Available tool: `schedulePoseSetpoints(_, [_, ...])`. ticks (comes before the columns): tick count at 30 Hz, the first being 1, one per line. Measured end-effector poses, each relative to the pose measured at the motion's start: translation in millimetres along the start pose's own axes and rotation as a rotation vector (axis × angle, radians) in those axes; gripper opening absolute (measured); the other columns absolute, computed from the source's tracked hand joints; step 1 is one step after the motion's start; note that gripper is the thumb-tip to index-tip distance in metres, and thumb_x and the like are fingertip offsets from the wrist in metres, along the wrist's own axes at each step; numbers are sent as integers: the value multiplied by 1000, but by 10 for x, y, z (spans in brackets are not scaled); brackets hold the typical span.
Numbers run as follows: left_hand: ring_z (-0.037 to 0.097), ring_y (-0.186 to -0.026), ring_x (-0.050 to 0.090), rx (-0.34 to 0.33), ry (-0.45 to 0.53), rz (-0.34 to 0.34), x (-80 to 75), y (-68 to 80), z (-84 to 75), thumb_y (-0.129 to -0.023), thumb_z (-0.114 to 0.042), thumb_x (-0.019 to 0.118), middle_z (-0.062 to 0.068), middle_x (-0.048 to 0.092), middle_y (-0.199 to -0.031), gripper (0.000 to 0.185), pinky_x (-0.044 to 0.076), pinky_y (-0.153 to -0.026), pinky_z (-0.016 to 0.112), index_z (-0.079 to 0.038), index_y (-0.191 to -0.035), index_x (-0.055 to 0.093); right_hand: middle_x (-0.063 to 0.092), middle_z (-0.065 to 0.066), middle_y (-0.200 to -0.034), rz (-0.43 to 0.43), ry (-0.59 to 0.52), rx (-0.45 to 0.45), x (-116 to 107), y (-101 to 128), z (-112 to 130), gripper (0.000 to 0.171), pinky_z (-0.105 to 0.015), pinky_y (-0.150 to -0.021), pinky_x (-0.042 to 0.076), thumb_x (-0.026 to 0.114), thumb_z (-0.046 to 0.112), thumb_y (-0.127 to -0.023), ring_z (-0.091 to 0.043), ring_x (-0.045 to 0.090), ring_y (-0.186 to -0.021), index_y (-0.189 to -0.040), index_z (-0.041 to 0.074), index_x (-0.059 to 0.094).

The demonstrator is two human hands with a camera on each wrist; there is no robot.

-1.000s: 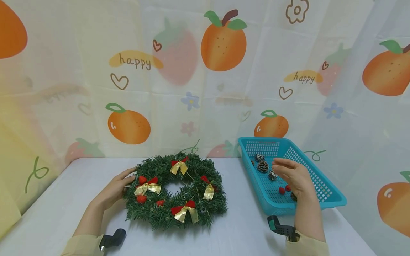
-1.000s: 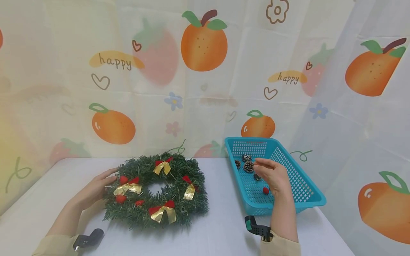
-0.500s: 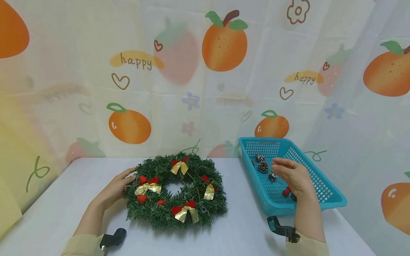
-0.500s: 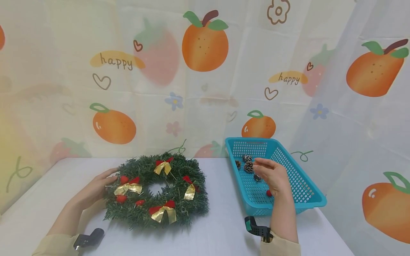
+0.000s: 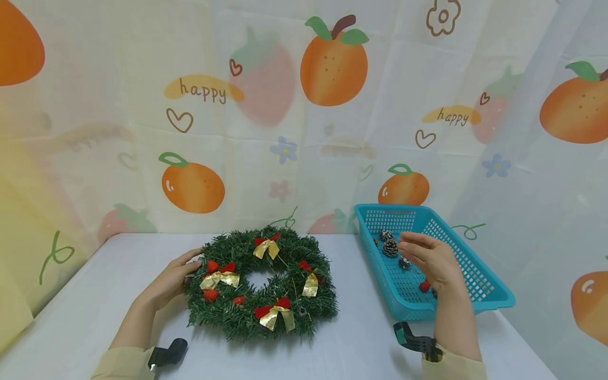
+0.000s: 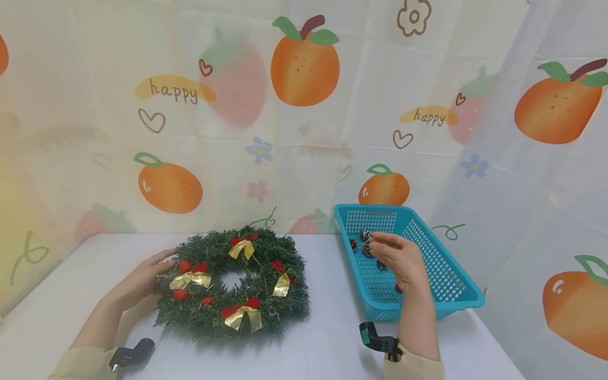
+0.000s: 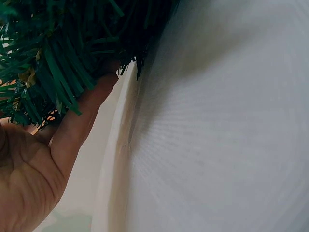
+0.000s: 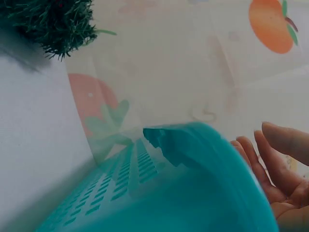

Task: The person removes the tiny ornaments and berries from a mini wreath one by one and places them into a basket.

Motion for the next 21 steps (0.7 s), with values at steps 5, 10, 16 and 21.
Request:
schedulePoseSetpoints(5, [9,-68,33,5,-3,1,-6,-1,3,-108,-31,35,28,16,-153,65,39,-67,28,-6,-160,5,65,20,-107,7,10,1,67,-6,17,43,-16,-91,53,70,23,-92,3,66,-98,-132,11,59])
schedulePoseSetpoints(10, [8,-68,33,-5,4,-4,-5,4,-7,-108,-32,37,26,15,-155,65,40,-67,28,-8,-160,7,66,18,-105,17,9,-14,137,-17,28,46,-16,-89,54,70,21,-93,1,68,-96,-134,5,58])
schedulePoseSetpoints(16, [10,-69,33,3,-4,2,-10,12,-7,-108,-33,36,29,13,-156,66,40,-69,29,-7,-160,6,69,16,-105,59,-21,-56,224,-9,49,41,-18,-88,55,67,16,-94,-1,70,-95,-132,1,58])
schedulePoseSetpoints(21, [9,-68,33,-3,1,-2,-12,7,-7,-108,-33,38,27,14,-157,66,40,-68,28,-8,-160,7,70,14,-106,67,-32,-64,287,14,71,42,-19,-88,55,67,16,-94,-2,70,-97,-132,1,58])
Point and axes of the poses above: each hand's wrist, its own y-axis away from the middle knuckle, its own x-axis out of the palm, z = x × y, the point moved 1 cm from there along -y, towards the middle knuckle
